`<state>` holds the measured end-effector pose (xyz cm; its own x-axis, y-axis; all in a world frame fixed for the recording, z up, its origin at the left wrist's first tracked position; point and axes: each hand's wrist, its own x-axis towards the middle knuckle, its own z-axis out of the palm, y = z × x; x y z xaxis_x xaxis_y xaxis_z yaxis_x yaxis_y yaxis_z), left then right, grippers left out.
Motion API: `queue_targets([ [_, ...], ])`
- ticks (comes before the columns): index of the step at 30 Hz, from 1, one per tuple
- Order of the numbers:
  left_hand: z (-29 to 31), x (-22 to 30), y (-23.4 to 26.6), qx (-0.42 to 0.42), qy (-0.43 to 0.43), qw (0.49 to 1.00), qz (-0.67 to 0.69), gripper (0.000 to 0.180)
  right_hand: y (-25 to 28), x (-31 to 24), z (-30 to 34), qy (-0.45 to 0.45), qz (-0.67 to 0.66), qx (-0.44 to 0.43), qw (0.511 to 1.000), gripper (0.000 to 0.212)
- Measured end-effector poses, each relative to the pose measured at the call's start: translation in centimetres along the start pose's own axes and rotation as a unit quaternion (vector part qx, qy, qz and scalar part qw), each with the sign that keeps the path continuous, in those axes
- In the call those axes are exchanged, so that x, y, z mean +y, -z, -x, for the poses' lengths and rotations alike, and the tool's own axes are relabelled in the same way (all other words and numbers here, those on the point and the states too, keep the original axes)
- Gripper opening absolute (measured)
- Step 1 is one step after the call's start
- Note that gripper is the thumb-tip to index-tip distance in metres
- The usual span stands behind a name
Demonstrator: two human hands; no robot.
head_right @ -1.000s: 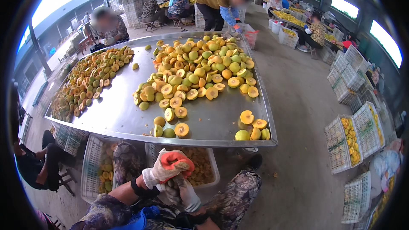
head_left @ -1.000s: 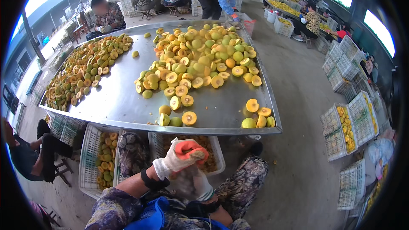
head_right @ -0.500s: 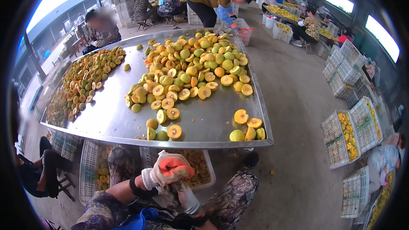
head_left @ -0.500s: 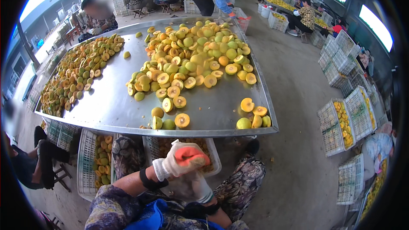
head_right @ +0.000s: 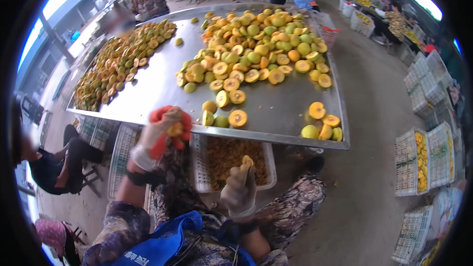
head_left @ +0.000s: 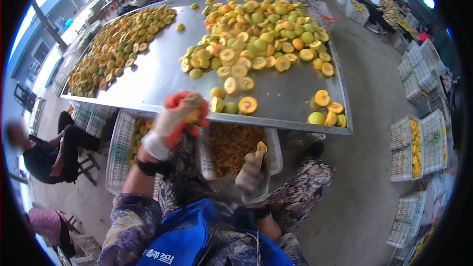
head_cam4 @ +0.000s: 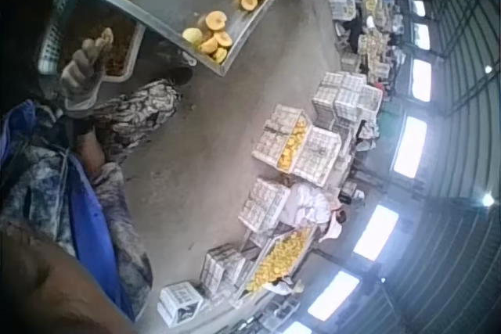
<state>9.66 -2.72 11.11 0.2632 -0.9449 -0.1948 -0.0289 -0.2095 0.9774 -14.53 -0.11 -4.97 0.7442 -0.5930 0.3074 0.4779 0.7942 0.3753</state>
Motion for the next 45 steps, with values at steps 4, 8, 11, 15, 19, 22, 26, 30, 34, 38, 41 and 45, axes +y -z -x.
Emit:
queue_targets([
  [4, -0.1, 0.1, 8.5, 0.121, -0.017, 0.865, -0.487, 0.033, 5.1, -0.9, 0.4, 0.092, -0.216, 0.207, 0.950, 0.033],
  [8, -4.6, -1.3, 4.8, 0.026, -0.052, 0.910, -0.410, 0.034, 4.4, 0.1, 0.1, 0.067, -0.123, 0.277, 0.951, 0.037],
  [11, -11.4, -7.3, 3.3, -0.089, -0.267, 0.791, -0.544, 0.035, 5.7, 0.6, -0.5, 0.056, -0.039, 0.293, 0.954, 0.044],
  [15, -14.8, -5.7, -1.0, -0.237, -0.029, 0.820, -0.520, 0.038, 6.7, -0.3, 0.3, 0.051, -0.020, 0.304, 0.951, 0.049],
  [19, -15.7, -5.8, 1.2, -0.296, -0.060, 0.816, -0.493, 0.039, 7.3, -0.3, 0.6, 0.043, -0.008, 0.270, 0.962, 0.051],
  [22, -14.9, -4.3, -0.2, -0.259, 0.027, 0.819, -0.511, 0.038, 8.2, -0.9, 1.1, 0.034, -0.022, 0.249, 0.968, 0.051],
  [26, -14.1, -3.9, -2.3, -0.234, -0.024, 0.747, -0.621, 0.037, 7.4, -0.6, 0.7, 0.070, 0.068, 0.335, 0.937, 0.049],
  [30, -16.1, -6.5, 2.3, -0.322, -0.003, 0.799, -0.508, 0.037, 5.8, 0.0, 0.0, 0.078, 0.098, 0.354, 0.927, 0.047],
  [34, -15.5, -6.0, 1.2, -0.308, 0.031, 0.801, -0.512, 0.035, 3.9, 0.5, -0.3, 0.134, 0.136, 0.433, 0.881, 0.044],
  [38, -14.2, -7.2, 3.3, -0.111, 0.034, 0.850, -0.514, 0.035, 4.7, 0.8, 0.0, 0.104, 0.150, 0.406, 0.895, 0.043],
  [41, -13.6, -7.9, 4.3, -0.049, -0.005, 0.955, -0.293, 0.037, 2.4, 1.5, 0.0, 0.138, 0.268, 0.412, 0.860, 0.041],
  [45, -5.8, -3.6, -1.2, -0.236, -0.003, 0.966, 0.109, 0.050, 2.1, 0.5, -0.6, 0.146, 0.282, 0.392, 0.864, 0.042],
])
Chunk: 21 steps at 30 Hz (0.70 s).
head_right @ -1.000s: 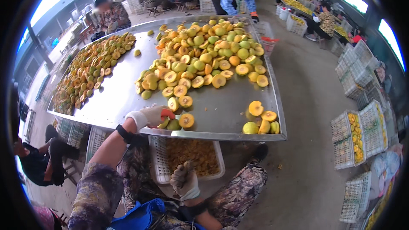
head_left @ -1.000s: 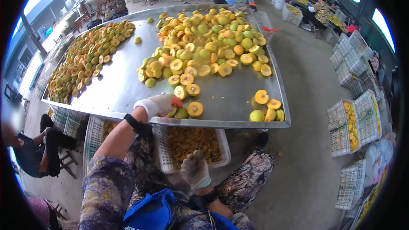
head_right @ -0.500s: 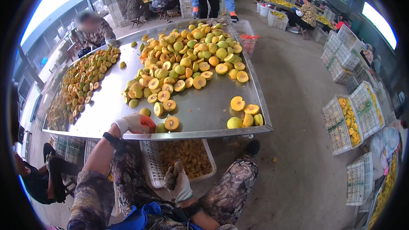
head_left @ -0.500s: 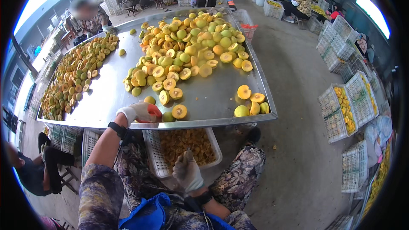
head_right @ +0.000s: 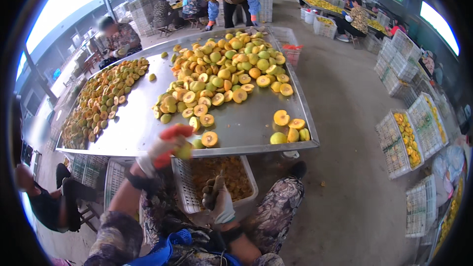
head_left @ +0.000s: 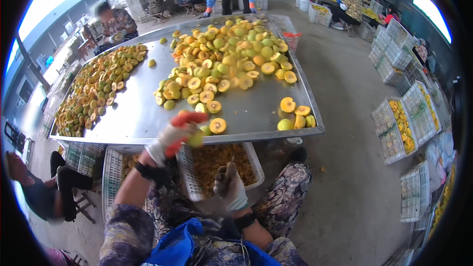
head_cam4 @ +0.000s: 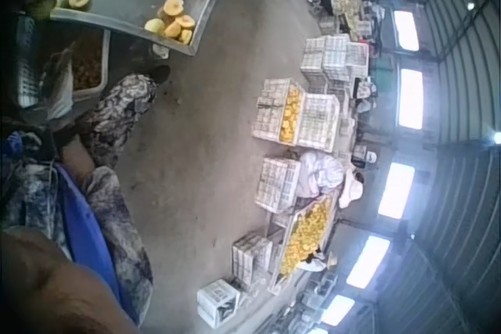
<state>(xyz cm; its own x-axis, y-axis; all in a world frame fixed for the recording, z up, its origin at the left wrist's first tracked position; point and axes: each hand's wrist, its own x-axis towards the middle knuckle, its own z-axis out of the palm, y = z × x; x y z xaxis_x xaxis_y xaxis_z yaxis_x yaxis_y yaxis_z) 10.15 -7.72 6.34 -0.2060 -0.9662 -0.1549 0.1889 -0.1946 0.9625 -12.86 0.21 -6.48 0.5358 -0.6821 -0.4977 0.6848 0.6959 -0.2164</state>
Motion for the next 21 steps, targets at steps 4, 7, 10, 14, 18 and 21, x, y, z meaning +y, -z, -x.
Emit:
queue_targets([
  [4, 1.1, -3.9, -8.0, -0.102, -0.217, 0.877, -0.416, 0.047, 0.0, 0.1, 0.1, 0.084, 0.047, -0.045, 0.994, 0.045],
  [7, 2.3, -4.0, -9.9, -0.116, -0.260, 0.841, -0.460, 0.051, -0.2, -2.1, 1.0, -0.010, -0.005, -0.067, 0.998, 0.044],
  [10, 3.6, -3.8, -10.5, -0.118, -0.295, 0.810, -0.492, 0.052, -3.4, -1.6, 2.8, 0.035, 0.001, -0.053, 0.998, 0.041],
  [14, 5.3, -5.6, -10.7, -0.073, -0.306, 0.857, -0.409, 0.055, -4.9, -1.8, 3.6, 0.021, -0.015, 0.047, 0.999, 0.044],
  [18, 4.7, -8.2, -10.3, 0.105, -0.218, 0.956, 0.168, 0.047, -1.4, -1.6, 2.5, 0.047, 0.006, -0.121, 0.991, 0.045],
  [21, 4.2, -9.0, -8.2, 0.127, -0.062, 0.965, 0.221, 0.057, -0.5, -1.3, 1.5, 0.254, 0.213, -0.088, 0.939, 0.042],
])
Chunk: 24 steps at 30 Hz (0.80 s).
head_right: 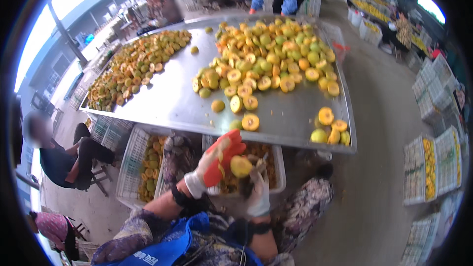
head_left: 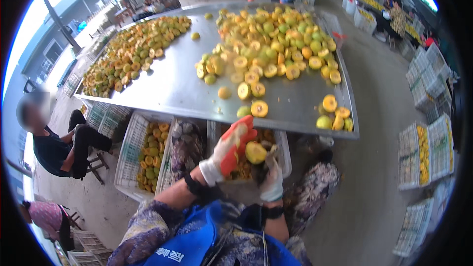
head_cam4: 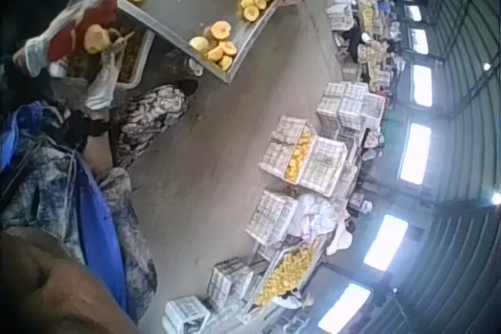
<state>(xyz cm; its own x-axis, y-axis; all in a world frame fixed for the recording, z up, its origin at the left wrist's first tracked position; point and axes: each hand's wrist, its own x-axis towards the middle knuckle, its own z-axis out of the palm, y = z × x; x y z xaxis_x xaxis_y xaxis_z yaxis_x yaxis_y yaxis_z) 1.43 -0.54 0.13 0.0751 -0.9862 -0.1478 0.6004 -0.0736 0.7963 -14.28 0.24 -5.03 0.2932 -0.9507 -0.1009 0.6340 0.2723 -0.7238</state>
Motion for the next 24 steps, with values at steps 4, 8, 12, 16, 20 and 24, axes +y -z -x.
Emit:
queue_targets([
  [4, 1.4, 1.2, -1.9, -0.125, -0.095, 0.927, -0.341, 0.064, -2.0, -3.0, -0.1, 0.039, 0.132, 0.003, 0.990, 0.042],
  [8, 1.0, 1.6, -2.2, -0.125, -0.040, 0.950, -0.283, 0.053, -1.9, -3.4, 0.0, 0.006, 0.152, 0.024, 0.988, 0.044],
  [12, 1.1, 1.8, -2.4, -0.108, 0.045, 0.970, -0.212, 0.053, -1.3, -3.0, 0.2, -0.027, 0.163, 0.031, 0.986, 0.042],
  [16, 0.3, 0.7, -1.1, -0.132, 0.042, 0.973, -0.184, 0.071, -1.1, -2.6, 0.5, 0.008, 0.156, 0.019, 0.987, 0.040],
  [20, 0.3, 0.6, -1.5, -0.115, 0.086, 0.986, -0.088, 0.075, -1.1, -3.0, 0.5, 0.040, 0.185, 0.005, 0.982, 0.043],
  [24, -0.3, 0.5, -1.4, -0.133, 0.053, 0.985, -0.093, 0.072, -1.5, -3.2, 0.5, -0.011, 0.129, 0.039, 0.991, 0.041],
])
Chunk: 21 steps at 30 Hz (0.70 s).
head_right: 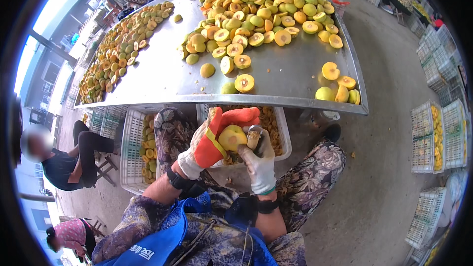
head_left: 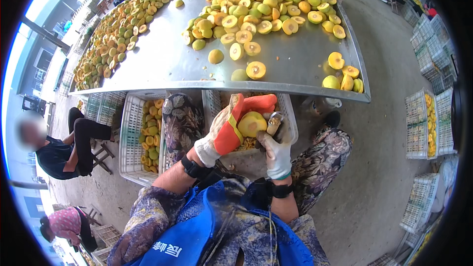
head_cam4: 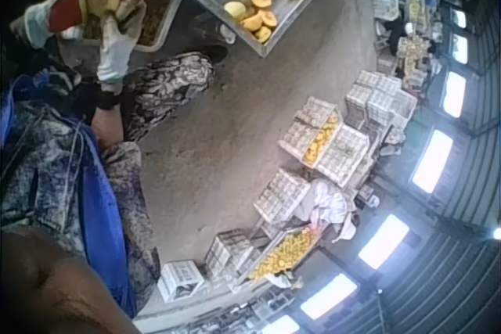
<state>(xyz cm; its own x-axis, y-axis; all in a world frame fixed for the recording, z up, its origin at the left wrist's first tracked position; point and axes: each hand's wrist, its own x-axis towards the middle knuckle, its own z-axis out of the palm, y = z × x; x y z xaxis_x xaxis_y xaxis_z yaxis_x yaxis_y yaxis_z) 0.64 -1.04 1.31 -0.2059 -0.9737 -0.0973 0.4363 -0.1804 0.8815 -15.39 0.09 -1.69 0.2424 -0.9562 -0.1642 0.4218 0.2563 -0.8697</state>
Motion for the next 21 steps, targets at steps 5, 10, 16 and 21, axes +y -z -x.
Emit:
queue_targets([
  [5, 0.2, 1.3, -0.2, -0.007, -0.013, 0.999, -0.046, 0.071, 0.1, -0.7, -0.3, 0.021, 0.019, -0.026, 0.999, 0.042],
  [10, 0.3, 2.5, 0.4, -0.087, 0.059, 0.962, -0.254, 0.054, 0.6, 0.3, -0.3, 0.000, -0.019, 0.003, 1.000, 0.043],
  [16, 0.7, 1.7, 2.4, -0.096, 0.019, 0.924, -0.370, 0.053, 0.3, 0.0, 0.0, 0.008, 0.096, -0.019, 0.995, 0.037],
  [21, 1.1, 3.6, 0.9, -0.031, 0.108, 0.968, -0.225, 0.054, 0.2, 0.6, -0.5, 0.046, 0.123, 0.014, 0.991, 0.027],
])
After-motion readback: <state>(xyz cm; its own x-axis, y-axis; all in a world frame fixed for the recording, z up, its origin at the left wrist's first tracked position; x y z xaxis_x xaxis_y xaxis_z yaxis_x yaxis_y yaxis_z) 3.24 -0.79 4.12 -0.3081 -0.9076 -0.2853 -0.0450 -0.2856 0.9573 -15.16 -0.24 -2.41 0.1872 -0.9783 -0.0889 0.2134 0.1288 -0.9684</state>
